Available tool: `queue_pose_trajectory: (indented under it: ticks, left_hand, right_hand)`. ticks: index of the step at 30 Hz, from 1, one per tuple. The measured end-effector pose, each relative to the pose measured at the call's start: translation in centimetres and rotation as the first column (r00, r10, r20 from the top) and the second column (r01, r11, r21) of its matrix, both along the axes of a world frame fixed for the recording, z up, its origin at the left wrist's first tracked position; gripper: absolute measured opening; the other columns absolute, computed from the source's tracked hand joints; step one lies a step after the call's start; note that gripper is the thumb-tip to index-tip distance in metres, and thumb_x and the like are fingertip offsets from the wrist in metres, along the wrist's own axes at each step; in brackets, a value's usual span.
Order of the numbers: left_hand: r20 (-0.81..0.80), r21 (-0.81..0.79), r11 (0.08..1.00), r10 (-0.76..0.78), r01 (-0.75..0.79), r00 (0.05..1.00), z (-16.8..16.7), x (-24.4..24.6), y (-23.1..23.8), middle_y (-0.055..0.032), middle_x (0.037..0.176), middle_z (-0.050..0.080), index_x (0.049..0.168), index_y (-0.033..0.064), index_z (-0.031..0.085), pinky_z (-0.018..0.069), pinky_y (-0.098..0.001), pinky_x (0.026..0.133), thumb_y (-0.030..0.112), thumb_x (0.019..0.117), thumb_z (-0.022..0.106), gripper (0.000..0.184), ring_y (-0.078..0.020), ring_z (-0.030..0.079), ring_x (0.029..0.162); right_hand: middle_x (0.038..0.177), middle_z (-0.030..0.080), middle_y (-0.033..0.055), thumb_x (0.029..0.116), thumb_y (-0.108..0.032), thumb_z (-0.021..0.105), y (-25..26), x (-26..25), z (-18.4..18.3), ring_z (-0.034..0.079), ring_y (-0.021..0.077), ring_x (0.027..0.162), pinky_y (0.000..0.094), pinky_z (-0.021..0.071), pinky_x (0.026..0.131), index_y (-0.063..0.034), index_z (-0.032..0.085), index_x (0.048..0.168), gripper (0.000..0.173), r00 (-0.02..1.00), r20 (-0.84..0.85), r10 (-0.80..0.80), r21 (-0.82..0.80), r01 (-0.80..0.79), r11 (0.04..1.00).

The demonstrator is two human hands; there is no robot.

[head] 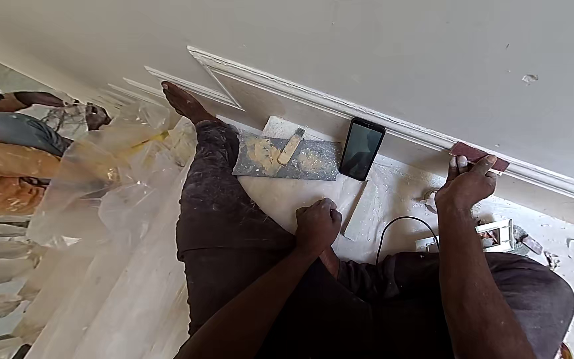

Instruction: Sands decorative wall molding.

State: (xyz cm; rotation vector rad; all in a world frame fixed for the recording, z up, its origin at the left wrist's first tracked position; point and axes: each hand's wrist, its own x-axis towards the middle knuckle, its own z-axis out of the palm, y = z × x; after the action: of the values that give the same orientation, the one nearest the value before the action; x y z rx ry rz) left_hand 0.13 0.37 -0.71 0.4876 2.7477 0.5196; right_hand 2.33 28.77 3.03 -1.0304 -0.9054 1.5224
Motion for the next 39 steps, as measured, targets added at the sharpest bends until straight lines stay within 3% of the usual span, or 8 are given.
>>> queue_pose_trajectory:
  ticks: [8,12,15,22,27,31,39]
  left_hand:
    - [-0.006,-0.035,0.999,-0.012,0.012,1.0,0.0,0.1,-0.1,-0.0054,0.092,0.073,0.103,0.0123,0.072,0.0476,-0.0532,0.095,0.024,0.0995,0.057,0.019,-0.0236,0.07,0.09]
    - [-0.033,0.007,1.0,0.007,-0.007,0.999,0.1,0.4,-0.7,-0.007,0.091,0.073,0.104,0.0106,0.072,0.0482,-0.0545,0.093,0.021,0.0992,0.057,0.019,-0.025,0.07,0.089]
    - [-0.015,0.007,1.0,0.014,-0.014,1.0,-0.1,0.1,-0.3,-0.0063,0.092,0.073,0.103,0.0105,0.071,0.0476,-0.0536,0.094,0.022,0.0996,0.057,0.018,-0.0239,0.069,0.089]
    - [-0.003,-0.005,1.0,0.029,-0.029,1.0,0.0,0.0,-0.3,-0.0056,0.091,0.072,0.101,0.0118,0.071,0.0475,-0.053,0.094,0.023,0.0996,0.057,0.018,-0.0238,0.069,0.089]
    - [-0.02,0.032,0.998,0.049,-0.049,0.999,0.0,0.2,-1.1,-0.0074,0.091,0.073,0.104,0.0105,0.072,0.0488,-0.054,0.092,0.022,0.0995,0.057,0.019,-0.0252,0.069,0.088]
    - [0.052,-0.01,0.999,0.035,-0.034,0.998,0.3,-0.1,-0.1,-0.0072,0.095,0.073,0.106,0.0113,0.072,0.0479,-0.0547,0.094,0.023,0.1003,0.056,0.021,-0.0255,0.07,0.092]
    - [0.034,-0.045,0.999,0.027,-0.025,0.999,0.4,0.1,-0.3,-0.0076,0.095,0.073,0.105,0.0114,0.071,0.0475,-0.0549,0.093,0.023,0.1009,0.053,0.022,-0.0262,0.07,0.092]
  right_hand:
    - [0.075,0.064,0.0071,0.1122,-0.026,0.045,-2.2,-1.7,-0.7,0.07,0.0172,0.066,0.0351,0.0642,0.068,-0.0023,0.053,0.102,0.027,0.995,0.002,0.101,0.003,-0.101,0.995]
    - [0.079,0.063,0.0055,0.1126,-0.029,0.043,-0.7,0.4,-0.3,0.069,0.0153,0.066,0.0324,0.0632,0.068,-0.003,0.05,0.11,0.027,0.999,-0.008,0.044,-0.043,-0.044,0.998]
    - [0.078,0.06,0.0048,0.1125,-0.029,0.044,0.6,1.1,-0.7,0.068,0.0138,0.065,0.0303,0.0622,0.067,-0.0043,0.048,0.108,0.025,0.999,0.036,-0.013,-0.032,0.014,0.999]
    - [0.075,0.068,0.0067,0.1113,-0.024,0.047,-5.1,-3.8,-1.3,0.072,0.0168,0.068,0.0361,0.0649,0.071,-0.0002,0.057,0.098,0.029,0.944,0.066,0.323,0.064,-0.327,0.943]
    - [0.08,0.065,0.0059,0.1132,-0.03,0.04,-2.2,-1.0,-0.9,0.071,0.0165,0.071,0.0363,0.0641,0.072,0.0001,0.052,0.11,0.033,0.988,0.032,0.151,0.015,-0.152,0.988]
    - [0.08,0.062,0.0054,0.1132,-0.03,0.041,0.7,0.8,-0.8,0.068,0.0148,0.067,0.0321,0.0627,0.068,-0.0032,0.049,0.112,0.028,1.0,0.02,-0.006,0.002,0.006,1.0]
    - [0.075,0.066,0.0054,0.1121,-0.025,0.045,-3.6,-2.1,-1.0,0.071,0.0164,0.067,0.036,0.065,0.07,-0.0013,0.055,0.099,0.029,0.971,0.049,0.235,0.051,-0.238,0.97]
